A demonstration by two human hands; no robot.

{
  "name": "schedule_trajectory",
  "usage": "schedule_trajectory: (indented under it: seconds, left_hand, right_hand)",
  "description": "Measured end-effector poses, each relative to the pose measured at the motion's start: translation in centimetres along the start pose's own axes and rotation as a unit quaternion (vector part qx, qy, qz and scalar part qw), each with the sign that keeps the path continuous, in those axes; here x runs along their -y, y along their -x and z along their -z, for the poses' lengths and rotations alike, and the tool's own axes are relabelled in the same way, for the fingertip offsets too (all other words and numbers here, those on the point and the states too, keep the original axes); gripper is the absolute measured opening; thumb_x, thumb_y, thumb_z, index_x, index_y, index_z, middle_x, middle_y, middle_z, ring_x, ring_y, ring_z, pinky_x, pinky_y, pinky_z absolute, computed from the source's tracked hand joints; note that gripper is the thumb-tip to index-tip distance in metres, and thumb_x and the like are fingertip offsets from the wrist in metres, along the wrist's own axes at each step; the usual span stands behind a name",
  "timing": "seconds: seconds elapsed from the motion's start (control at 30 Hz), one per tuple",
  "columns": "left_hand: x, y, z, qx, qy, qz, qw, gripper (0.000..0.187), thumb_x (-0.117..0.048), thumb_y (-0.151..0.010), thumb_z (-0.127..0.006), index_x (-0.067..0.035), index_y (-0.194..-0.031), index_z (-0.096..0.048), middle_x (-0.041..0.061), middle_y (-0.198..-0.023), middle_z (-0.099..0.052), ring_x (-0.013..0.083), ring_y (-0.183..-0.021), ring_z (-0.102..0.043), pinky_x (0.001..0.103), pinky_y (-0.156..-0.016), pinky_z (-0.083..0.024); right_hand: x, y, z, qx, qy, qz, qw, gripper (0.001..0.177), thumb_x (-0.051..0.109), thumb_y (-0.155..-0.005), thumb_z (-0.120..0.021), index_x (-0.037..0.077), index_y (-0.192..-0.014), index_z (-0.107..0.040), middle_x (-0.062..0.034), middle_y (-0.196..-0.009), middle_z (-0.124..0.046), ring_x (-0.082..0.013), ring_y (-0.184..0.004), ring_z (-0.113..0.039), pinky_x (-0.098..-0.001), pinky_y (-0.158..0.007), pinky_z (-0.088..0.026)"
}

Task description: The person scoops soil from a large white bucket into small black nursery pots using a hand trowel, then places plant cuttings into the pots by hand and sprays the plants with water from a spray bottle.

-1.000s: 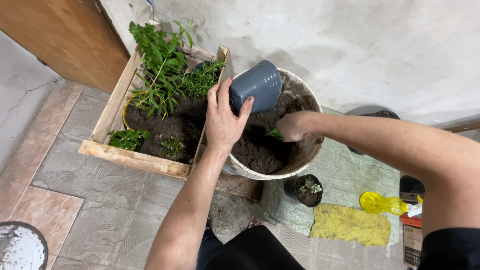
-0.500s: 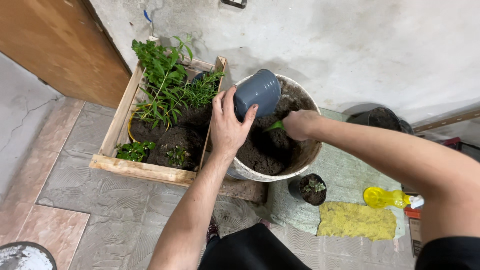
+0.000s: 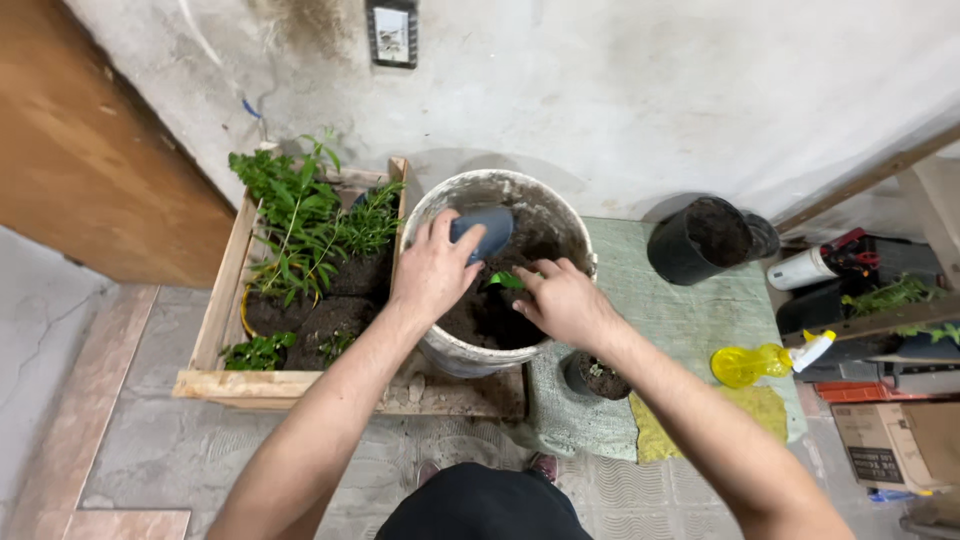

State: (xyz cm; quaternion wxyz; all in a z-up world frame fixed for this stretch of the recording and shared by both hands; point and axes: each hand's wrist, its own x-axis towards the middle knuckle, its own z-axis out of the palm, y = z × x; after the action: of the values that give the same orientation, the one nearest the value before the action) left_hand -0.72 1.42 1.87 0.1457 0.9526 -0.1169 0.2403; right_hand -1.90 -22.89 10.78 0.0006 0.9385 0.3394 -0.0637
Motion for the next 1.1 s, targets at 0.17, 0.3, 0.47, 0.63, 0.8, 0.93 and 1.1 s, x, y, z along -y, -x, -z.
schedule_trajectory:
  seconds: [0.17, 0.3, 0.47, 0.63, 0.8, 0.93, 1.1]
  left_hand:
    - [0.7, -3.2, -1.7, 0.052, -0.073, -0.039, 0.995, 0.056, -0.038, -0.083, -0.096, -0.03, -0.134, -0.073, 0.013, -0.137, -0.056, 0.0422, -0.116, -0.069, 0.055, -0.068, -0.072]
    - [-0.2, -6.4, -0.4, 0.066, -0.091, -0.053, 0.992, 0.056, -0.04, -0.085, -0.094, -0.031, -0.136, -0.072, 0.011, -0.136, -0.056, 0.0426, -0.118, -0.069, 0.058, -0.075, -0.071]
    - [-7.3, -10.0, 7.9, -0.01, 0.045, -0.044, 0.998, 0.064, -0.04, -0.094, -0.092, -0.024, -0.15, -0.067, 0.014, -0.141, -0.053, 0.0465, -0.122, -0.069, 0.061, -0.09, -0.068]
    - [-14.7, -10.0, 5.6, -0.033, 0.25, -0.067, 0.965, 0.078, -0.035, -0.092, -0.095, -0.012, -0.157, -0.059, 0.021, -0.142, -0.054, 0.0571, -0.126, -0.068, 0.067, -0.101, -0.062]
    - [-22.6, -9.2, -0.2, -0.005, 0.377, -0.06, 0.924, 0.091, -0.03, -0.086, -0.1, -0.009, -0.16, -0.052, 0.019, -0.145, -0.052, 0.0518, -0.138, -0.063, 0.058, -0.114, -0.058]
    - [-29.0, -10.2, -3.9, 0.023, 0.396, -0.055, 0.916, 0.097, -0.035, -0.087, -0.101, -0.01, -0.163, -0.048, 0.018, -0.147, -0.05, 0.0486, -0.141, -0.061, 0.056, -0.118, -0.057]
    - [-34.2, -11.3, -9.3, 0.158, 0.279, -0.057, 0.945, 0.103, -0.043, -0.089, -0.096, -0.004, -0.169, -0.045, 0.026, -0.158, -0.043, 0.0601, -0.143, -0.058, 0.067, -0.116, -0.058]
  right_hand:
    - [-2.5, 4.0, -6.8, -0.146, -0.109, -0.045, 0.982, 0.046, 0.032, -0.106, -0.073, 0.008, -0.146, -0.074, -0.0203, -0.144, -0.069, -0.0439, -0.135, -0.067, -0.051, -0.113, -0.058]
    - [-3.0, 6.8, -7.5, -0.23, -0.205, -0.082, 0.948, 0.043, 0.028, -0.107, -0.073, 0.012, -0.146, -0.074, -0.0159, -0.147, -0.069, -0.0396, -0.136, -0.068, -0.0482, -0.114, -0.06]
    - [-6.4, 9.0, -5.8, -0.293, -0.382, -0.158, 0.862, 0.053, 0.018, -0.106, -0.078, 0.0, -0.154, -0.065, -0.023, -0.128, -0.079, -0.0354, -0.097, -0.085, -0.0419, -0.079, -0.071]
    - [-11.6, 12.4, 0.3, -0.376, -0.515, -0.213, 0.74, 0.064, 0.013, -0.112, -0.069, -0.003, -0.169, -0.043, -0.0265, -0.108, -0.08, -0.028, -0.071, -0.08, -0.0329, -0.057, -0.062]
    - [-19.1, 16.1, 1.1, -0.351, -0.546, -0.244, 0.721, 0.035, 0.015, -0.109, -0.074, -0.003, -0.139, -0.072, -0.0181, -0.082, -0.081, -0.019, -0.055, -0.076, -0.0236, -0.043, -0.053]
    - [-25.6, 19.6, -0.3, -0.346, -0.533, -0.268, 0.724, 0.032, 0.016, -0.107, -0.076, -0.002, -0.134, -0.074, -0.0162, -0.079, -0.081, -0.0171, -0.052, -0.075, -0.0239, -0.042, -0.052]
    - [-35.7, 22.6, -2.5, -0.309, -0.293, -0.359, 0.831, 0.013, 0.025, -0.1, -0.082, 0.018, -0.111, -0.082, 0.0025, -0.074, -0.082, -0.0144, -0.066, -0.081, -0.0305, -0.073, -0.061]
